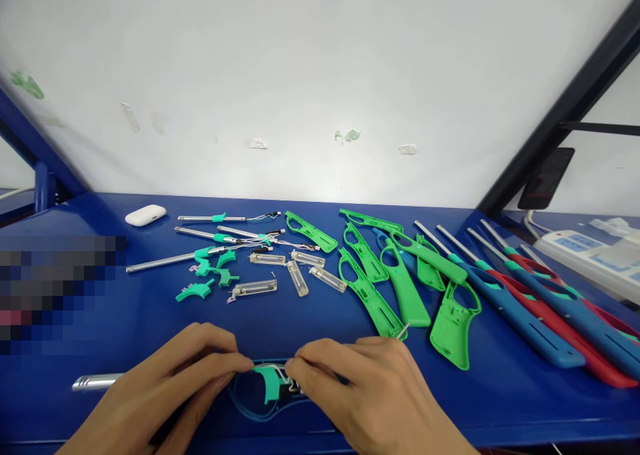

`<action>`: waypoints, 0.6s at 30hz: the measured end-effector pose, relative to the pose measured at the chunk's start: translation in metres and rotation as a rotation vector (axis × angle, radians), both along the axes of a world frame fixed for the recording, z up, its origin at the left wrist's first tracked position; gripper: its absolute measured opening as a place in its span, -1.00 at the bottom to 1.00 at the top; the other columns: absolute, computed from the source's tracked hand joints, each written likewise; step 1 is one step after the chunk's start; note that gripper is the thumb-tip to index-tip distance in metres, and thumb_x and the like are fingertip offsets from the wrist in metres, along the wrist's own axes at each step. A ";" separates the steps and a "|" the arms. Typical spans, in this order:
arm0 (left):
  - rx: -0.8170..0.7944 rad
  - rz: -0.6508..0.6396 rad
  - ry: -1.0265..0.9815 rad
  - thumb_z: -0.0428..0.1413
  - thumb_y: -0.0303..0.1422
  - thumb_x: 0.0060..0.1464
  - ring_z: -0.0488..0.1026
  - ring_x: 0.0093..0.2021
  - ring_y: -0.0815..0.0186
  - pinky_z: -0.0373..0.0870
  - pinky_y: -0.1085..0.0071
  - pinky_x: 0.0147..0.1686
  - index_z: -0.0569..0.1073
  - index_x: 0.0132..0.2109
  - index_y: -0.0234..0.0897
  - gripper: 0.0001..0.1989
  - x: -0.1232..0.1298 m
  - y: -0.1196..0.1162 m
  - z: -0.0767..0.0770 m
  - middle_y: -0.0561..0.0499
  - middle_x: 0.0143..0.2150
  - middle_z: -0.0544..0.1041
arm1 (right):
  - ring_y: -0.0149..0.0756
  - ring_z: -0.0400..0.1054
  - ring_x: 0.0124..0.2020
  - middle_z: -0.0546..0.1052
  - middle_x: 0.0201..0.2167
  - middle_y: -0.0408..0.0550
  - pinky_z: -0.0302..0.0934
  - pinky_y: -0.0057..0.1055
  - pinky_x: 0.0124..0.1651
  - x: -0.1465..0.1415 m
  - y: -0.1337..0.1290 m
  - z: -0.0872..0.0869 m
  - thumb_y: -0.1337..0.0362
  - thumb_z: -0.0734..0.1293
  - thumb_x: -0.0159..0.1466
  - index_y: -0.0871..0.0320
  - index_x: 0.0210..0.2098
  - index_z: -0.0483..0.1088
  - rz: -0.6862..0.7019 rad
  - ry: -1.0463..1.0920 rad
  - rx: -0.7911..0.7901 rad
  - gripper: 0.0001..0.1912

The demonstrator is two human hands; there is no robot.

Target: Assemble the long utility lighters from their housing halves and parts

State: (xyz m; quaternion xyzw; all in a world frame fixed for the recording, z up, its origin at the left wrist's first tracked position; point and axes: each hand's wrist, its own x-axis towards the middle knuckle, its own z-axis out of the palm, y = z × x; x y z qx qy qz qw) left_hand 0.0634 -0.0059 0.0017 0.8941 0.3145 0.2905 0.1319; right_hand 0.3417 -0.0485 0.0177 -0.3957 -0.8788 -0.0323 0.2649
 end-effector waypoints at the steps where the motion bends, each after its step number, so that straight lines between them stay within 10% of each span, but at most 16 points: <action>1: -0.016 -0.001 0.001 -0.08 -0.57 0.47 0.59 -0.09 0.39 0.59 0.53 -0.03 0.48 0.13 -0.06 -0.64 0.000 -0.001 0.000 0.06 0.01 0.52 | -0.41 0.49 -0.49 0.73 -0.03 -0.22 0.23 -0.32 -0.41 0.000 0.000 -0.001 0.16 -0.01 0.68 -0.03 0.14 0.47 0.001 0.000 -0.013 -0.57; 18: 0.180 0.018 0.028 -0.06 -0.62 0.29 0.58 -0.25 0.30 0.68 0.41 -0.20 0.50 0.09 -0.07 -0.57 0.004 0.004 -0.005 0.02 -0.09 0.58 | -0.38 0.38 -0.54 0.62 -0.02 -0.28 0.08 -0.30 -0.47 0.002 0.000 -0.005 0.60 0.14 0.32 -0.10 0.11 0.41 -0.072 -0.148 -0.131 -0.44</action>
